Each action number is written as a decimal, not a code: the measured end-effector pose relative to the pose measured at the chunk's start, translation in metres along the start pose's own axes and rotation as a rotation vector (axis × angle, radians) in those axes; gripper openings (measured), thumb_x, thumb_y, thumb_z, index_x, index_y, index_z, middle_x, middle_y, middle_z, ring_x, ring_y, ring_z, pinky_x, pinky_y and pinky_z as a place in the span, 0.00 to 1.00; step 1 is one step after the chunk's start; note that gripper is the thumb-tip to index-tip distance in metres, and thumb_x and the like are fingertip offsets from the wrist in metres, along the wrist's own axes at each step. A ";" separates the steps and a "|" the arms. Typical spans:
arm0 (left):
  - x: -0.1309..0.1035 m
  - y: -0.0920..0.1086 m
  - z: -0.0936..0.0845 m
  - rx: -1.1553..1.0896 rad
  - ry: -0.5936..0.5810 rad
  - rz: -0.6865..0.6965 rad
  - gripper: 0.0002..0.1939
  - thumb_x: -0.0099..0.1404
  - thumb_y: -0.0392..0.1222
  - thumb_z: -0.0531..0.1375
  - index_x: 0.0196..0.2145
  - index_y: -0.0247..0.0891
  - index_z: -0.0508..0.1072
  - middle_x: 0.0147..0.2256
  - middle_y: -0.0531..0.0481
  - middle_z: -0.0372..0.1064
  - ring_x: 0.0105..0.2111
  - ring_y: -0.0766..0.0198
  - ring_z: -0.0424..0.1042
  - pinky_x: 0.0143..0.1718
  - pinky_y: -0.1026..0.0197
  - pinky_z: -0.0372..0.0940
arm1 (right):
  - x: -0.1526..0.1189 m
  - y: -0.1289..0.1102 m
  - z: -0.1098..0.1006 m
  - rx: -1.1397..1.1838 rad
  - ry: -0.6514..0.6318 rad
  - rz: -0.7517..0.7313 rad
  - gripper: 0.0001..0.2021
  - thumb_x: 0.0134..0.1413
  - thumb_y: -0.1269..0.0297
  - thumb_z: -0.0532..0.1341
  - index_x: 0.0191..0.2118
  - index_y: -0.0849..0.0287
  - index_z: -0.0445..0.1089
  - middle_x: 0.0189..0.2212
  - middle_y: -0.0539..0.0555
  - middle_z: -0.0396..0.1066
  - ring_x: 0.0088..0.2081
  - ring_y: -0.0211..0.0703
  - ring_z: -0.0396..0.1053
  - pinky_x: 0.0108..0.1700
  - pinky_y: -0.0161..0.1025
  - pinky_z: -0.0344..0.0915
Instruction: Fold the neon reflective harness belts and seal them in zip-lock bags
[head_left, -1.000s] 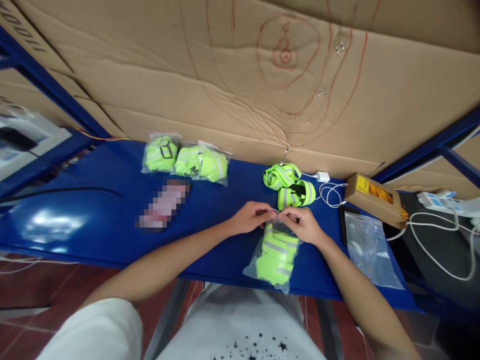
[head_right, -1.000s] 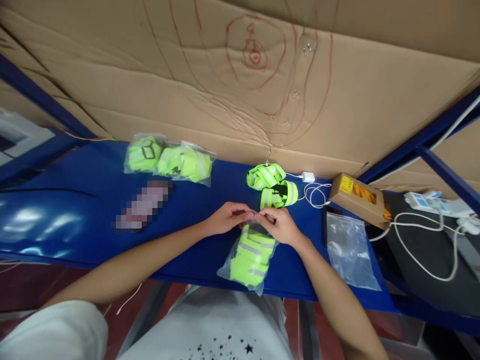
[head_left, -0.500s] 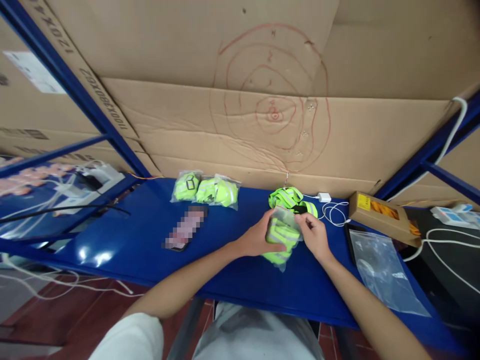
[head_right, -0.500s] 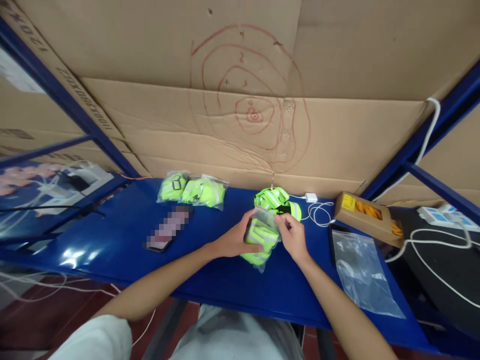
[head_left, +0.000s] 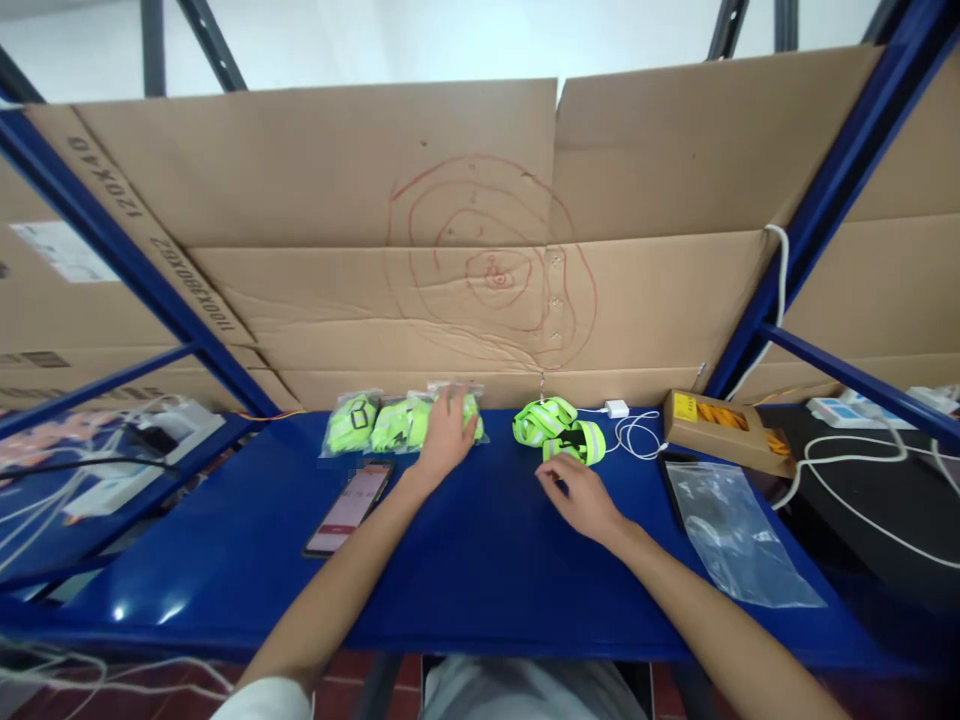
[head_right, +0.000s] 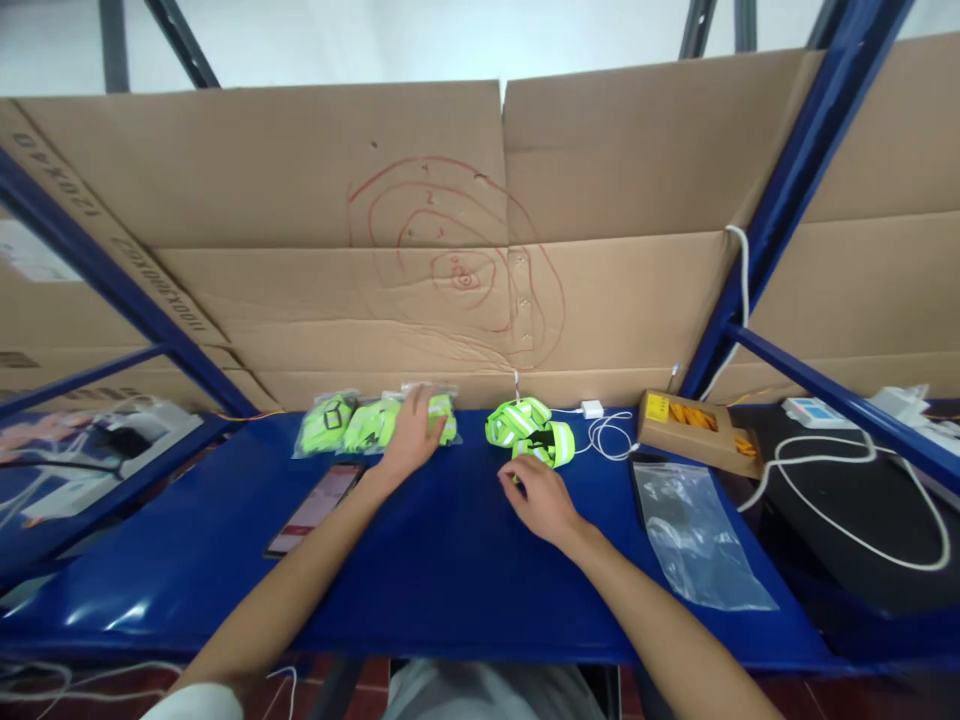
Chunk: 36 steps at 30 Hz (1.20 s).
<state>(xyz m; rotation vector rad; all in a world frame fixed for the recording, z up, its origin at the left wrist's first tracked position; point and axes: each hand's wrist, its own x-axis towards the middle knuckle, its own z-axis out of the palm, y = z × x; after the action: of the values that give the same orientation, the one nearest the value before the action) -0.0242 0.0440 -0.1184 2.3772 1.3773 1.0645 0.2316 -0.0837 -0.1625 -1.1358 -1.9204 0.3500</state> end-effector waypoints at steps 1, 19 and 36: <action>-0.001 0.007 0.005 -0.002 -0.062 0.071 0.32 0.72 0.39 0.54 0.70 0.32 0.55 0.71 0.29 0.51 0.73 0.40 0.48 0.72 0.34 0.45 | -0.002 -0.002 0.004 -0.021 -0.064 -0.043 0.09 0.70 0.62 0.57 0.41 0.54 0.75 0.37 0.55 0.77 0.39 0.46 0.74 0.44 0.42 0.70; 0.002 -0.006 0.074 -0.422 -0.258 -0.099 0.20 0.74 0.51 0.59 0.55 0.34 0.71 0.50 0.41 0.76 0.47 0.53 0.78 0.47 0.50 0.75 | 0.001 0.016 -0.011 -0.583 -0.095 0.222 0.12 0.71 0.63 0.56 0.53 0.58 0.73 0.47 0.60 0.78 0.49 0.54 0.76 0.52 0.48 0.68; -0.067 0.048 0.016 -0.159 -0.564 0.460 0.11 0.72 0.39 0.59 0.48 0.41 0.79 0.47 0.47 0.80 0.44 0.58 0.81 0.47 0.58 0.74 | 0.005 0.035 -0.018 -0.484 0.038 0.447 0.20 0.69 0.64 0.52 0.62 0.62 0.67 0.59 0.69 0.72 0.57 0.63 0.71 0.58 0.56 0.64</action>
<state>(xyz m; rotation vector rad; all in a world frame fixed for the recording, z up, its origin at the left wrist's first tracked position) -0.0018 -0.0345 -0.1391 2.6378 0.5538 0.4797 0.2649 -0.0636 -0.1702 -1.8855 -1.7502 0.0946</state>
